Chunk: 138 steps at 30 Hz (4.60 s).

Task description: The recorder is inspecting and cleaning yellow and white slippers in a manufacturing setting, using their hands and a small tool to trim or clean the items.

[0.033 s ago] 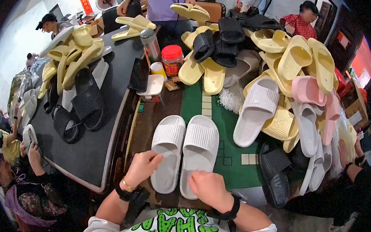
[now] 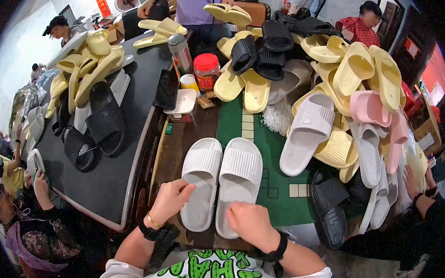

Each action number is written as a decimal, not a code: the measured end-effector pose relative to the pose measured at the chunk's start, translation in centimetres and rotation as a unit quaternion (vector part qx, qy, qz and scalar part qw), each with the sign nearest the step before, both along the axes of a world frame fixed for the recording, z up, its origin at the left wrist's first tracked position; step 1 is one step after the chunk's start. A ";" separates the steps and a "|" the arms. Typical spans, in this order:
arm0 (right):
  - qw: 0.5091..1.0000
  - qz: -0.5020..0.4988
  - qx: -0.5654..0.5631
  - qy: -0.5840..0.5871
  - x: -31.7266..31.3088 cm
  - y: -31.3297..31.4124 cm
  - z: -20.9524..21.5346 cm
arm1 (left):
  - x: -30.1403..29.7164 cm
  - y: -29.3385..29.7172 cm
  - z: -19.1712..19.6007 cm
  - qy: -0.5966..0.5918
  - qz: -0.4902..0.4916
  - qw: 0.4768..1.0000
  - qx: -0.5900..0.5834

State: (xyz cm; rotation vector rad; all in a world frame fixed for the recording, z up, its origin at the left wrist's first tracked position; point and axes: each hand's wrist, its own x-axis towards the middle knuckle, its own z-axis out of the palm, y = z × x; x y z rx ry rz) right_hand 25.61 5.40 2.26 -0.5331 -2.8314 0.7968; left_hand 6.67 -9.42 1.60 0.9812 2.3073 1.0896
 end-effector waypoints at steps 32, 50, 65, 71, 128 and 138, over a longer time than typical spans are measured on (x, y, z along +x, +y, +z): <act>0.995 -0.061 0.067 0.040 -2.5 2.4 -3.8 | -12.6 13.5 -4.7 0.215 -0.165 0.933 -0.237; 0.993 -0.064 0.085 0.049 -2.8 2.8 -3.6 | -11.3 13.8 -2.0 0.161 -0.100 0.977 -0.094; 0.997 -0.053 0.013 0.058 -1.8 2.0 -3.9 | -7.7 15.5 -0.5 0.135 -0.181 0.974 0.031; 0.997 -0.052 0.030 0.049 -2.9 2.3 -3.6 | -9.3 16.1 -0.5 0.118 -0.099 0.986 0.062; 0.999 -0.031 0.035 -0.015 -3.1 1.3 -3.8 | -9.3 16.8 -4.8 0.237 -0.316 0.919 -0.009; 0.998 -0.042 0.041 -0.011 -2.6 1.8 -3.8 | -8.1 17.5 -5.0 0.231 -0.310 0.918 -0.086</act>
